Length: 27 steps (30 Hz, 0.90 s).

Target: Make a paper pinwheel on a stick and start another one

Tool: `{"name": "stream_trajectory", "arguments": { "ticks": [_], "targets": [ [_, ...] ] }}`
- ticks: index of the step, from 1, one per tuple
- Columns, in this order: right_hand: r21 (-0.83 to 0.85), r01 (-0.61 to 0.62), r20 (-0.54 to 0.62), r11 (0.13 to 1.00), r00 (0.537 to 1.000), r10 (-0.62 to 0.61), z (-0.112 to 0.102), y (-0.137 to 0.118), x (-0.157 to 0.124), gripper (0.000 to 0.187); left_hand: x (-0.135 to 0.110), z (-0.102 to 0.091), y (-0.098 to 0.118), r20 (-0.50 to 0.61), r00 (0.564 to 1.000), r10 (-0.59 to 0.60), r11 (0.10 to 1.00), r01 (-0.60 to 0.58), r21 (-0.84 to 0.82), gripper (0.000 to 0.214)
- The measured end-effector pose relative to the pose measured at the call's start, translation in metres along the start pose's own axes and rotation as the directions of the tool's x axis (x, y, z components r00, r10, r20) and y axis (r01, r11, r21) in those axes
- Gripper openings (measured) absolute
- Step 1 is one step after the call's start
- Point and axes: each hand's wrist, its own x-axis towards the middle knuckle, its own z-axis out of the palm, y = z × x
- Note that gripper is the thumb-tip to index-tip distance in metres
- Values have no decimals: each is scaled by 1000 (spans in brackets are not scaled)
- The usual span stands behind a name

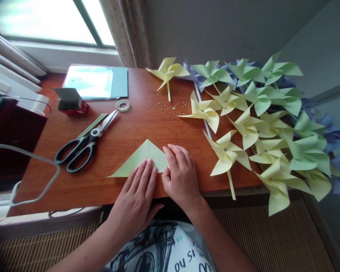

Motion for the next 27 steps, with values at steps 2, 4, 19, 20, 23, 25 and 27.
{"name": "stream_trajectory", "arguments": {
  "ticks": [2,4,19,20,23,25,27],
  "targets": [
    [4,-2,-22,1000,1000,2,-2,5,-3,60,0,0,0,0,1000,-2,1000,2,-6,89],
    [4,-3,-30,1000,1000,3,-5,11,-6,59,1,-1,0,0,1000,-4,1000,4,-21,91],
    [178,78,-107,981,992,-59,-16,3,-24,53,1,-2,0,1,1000,-6,1000,6,-3,85],
    [180,107,-62,978,993,-97,-13,-2,-27,52,1,-2,0,-3,1000,-3,1000,3,-4,86],
    [98,103,40,990,993,-107,-6,-12,-37,49,1,-2,0,1,1000,-1,1000,1,-8,87],
    [30,106,82,994,991,-109,-3,-14,-42,47,2,-3,1,11,1000,-3,1000,3,2,84],
    [-22,131,109,991,986,-128,-2,-14,-44,45,2,-3,1,20,1000,-3,1000,2,23,81]
  ]
}}
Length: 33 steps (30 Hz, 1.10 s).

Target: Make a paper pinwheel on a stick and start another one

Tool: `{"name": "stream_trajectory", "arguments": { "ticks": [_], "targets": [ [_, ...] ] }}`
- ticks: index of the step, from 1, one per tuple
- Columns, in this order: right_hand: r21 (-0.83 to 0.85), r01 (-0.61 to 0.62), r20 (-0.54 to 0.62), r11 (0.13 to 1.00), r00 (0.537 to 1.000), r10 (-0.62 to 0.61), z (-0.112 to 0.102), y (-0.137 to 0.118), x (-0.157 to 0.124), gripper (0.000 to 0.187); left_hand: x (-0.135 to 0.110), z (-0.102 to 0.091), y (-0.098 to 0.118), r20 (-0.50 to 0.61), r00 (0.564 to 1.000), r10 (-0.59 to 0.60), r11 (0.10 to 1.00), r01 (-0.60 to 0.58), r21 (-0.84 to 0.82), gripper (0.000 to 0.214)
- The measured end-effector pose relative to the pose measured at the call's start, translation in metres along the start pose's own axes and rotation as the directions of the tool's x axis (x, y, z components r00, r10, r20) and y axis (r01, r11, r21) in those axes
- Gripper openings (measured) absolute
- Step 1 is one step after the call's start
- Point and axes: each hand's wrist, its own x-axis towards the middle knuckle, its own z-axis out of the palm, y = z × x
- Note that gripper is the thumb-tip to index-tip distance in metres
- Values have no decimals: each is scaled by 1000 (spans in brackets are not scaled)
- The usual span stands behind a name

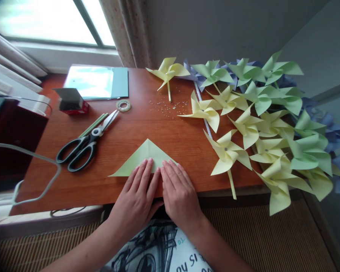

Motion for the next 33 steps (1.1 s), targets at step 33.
{"name": "stream_trajectory", "arguments": {
  "ticks": [33],
  "targets": [
    [34,-7,63,999,998,4,-21,1,15,39,-72,-26,-59,-53,990,-131,981,137,136,85]
  ]
}}
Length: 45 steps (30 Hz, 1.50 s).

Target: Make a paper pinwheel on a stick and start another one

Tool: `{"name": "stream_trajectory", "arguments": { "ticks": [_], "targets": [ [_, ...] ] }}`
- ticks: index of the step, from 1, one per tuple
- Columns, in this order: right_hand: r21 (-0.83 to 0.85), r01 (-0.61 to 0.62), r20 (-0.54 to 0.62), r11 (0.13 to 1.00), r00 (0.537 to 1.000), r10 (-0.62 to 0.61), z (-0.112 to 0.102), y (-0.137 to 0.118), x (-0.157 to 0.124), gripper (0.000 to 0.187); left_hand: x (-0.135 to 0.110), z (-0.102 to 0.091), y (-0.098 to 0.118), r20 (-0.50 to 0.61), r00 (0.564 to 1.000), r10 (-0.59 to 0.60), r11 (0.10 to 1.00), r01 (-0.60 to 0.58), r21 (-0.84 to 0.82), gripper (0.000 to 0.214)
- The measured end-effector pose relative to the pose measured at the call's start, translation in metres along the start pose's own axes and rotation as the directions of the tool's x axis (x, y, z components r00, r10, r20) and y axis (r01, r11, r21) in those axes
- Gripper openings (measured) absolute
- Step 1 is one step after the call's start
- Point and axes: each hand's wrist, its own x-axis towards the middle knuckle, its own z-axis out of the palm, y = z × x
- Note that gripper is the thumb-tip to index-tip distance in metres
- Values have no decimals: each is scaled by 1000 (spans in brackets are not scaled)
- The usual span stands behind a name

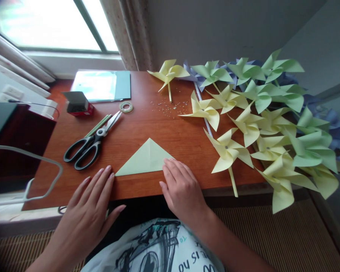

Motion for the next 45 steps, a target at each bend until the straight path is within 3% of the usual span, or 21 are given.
{"name": "stream_trajectory", "arguments": {
  "ticks": [5,14,22,26,28,30,31,33,35,37,40,45],
  "targets": [
    [126,-68,-125,990,989,84,-1,14,16,36,8,-5,10,-54,998,-33,997,29,-65,85],
    [160,-109,-147,981,980,133,8,17,26,41,34,-2,54,-25,997,78,986,-81,-147,70],
    [385,-180,-186,905,946,267,3,12,27,43,38,2,60,-17,998,62,972,-64,-227,66],
    [510,-170,-220,843,922,319,-6,7,29,25,41,3,58,-116,992,47,932,-85,-352,62],
    [526,-157,-266,836,903,337,-11,4,29,19,44,1,54,-184,983,-21,869,-73,-488,59],
    [490,-128,-334,862,886,322,-17,3,27,21,48,-3,50,-158,973,-167,706,6,-709,52],
    [454,-101,-372,885,881,291,-20,2,25,24,50,-5,48,-76,966,-249,553,77,-830,47],
    [369,-15,-439,929,878,189,-25,0,21,32,57,-11,45,198,919,-341,79,238,-968,39],
    [311,86,-468,947,880,74,-26,-3,16,40,66,-18,43,406,859,-312,-384,277,-881,40],
    [296,166,-462,941,887,-11,-24,-7,13,43,75,-23,42,500,842,-205,-644,269,-717,46],
    [309,216,-438,926,897,-63,-18,-12,10,44,87,-29,41,534,841,-88,-789,268,-553,55],
    [366,169,-364,915,931,-26,-10,-13,7,47,90,-24,39,574,814,-91,-820,266,-507,41]
  ]
}}
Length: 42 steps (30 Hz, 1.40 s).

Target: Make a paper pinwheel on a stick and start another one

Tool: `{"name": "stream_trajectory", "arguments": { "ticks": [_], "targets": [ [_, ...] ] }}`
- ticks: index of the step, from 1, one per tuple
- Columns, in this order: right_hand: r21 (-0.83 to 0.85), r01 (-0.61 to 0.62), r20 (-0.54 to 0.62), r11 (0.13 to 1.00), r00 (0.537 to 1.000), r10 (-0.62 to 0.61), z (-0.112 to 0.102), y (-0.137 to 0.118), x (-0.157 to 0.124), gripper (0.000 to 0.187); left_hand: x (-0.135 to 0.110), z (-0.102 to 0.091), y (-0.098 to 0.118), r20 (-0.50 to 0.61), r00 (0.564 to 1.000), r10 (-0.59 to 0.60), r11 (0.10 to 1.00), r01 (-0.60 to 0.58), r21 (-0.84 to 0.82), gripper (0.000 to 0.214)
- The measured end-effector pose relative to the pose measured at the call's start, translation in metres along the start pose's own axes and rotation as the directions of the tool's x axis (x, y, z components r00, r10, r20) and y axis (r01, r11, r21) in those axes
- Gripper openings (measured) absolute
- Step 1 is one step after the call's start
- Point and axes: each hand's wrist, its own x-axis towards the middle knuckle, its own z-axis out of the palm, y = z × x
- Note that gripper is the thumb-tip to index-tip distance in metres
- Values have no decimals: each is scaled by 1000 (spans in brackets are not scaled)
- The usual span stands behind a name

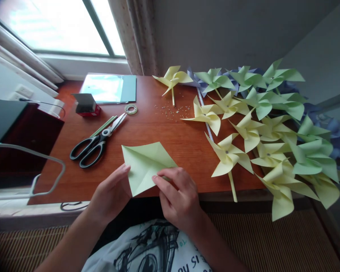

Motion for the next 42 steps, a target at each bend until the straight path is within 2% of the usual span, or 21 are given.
{"name": "stream_trajectory", "arguments": {
  "ticks": [5,9,12,14,16,18,21,24,26,29,33,36,40,42],
  "targets": [
    [39,-38,83,999,996,34,-5,-1,2,49,-1,-4,-2,-64,998,8,1000,-7,23,48],
    [51,0,133,999,991,-6,-10,-7,4,43,-2,-2,-1,-78,997,-20,999,22,24,59],
    [94,68,80,993,994,-76,-16,-14,5,35,-2,-3,-1,-86,996,-18,999,22,37,63],
    [136,68,6,988,998,-69,-21,-17,6,29,-1,-4,-1,-94,996,-11,998,17,57,63],
    [125,-10,-61,992,998,18,-26,-17,10,27,-1,-5,-1,-111,994,-20,995,30,93,61],
    [43,-154,-88,987,984,157,-28,-13,17,25,-1,-5,-1,-122,992,-35,990,51,130,59],
    [-19,-332,48,943,942,332,-27,-1,30,22,0,-3,-1,-116,992,-43,986,61,157,58],
    [48,-450,197,892,880,433,-20,9,38,17,0,1,-1,-103,994,-43,982,61,180,56],
    [75,-487,246,870,855,457,-16,12,39,9,1,4,0,-101,994,-32,978,52,200,55],
    [129,-518,266,846,840,474,-12,12,39,5,3,6,4,-111,994,20,975,5,222,49],
    [207,-549,201,810,834,514,-12,11,38,5,6,4,12,-83,982,170,957,-144,251,39],
    [282,-593,176,754,805,567,-12,10,37,6,6,0,15,-28,961,274,923,-254,290,34],
    [406,-659,187,633,738,649,-11,10,37,11,5,-1,13,20,959,283,853,-261,453,33],
    [429,-670,209,606,726,655,-11,11,36,13,4,1,11,24,963,268,818,-241,523,29]
  ]
}}
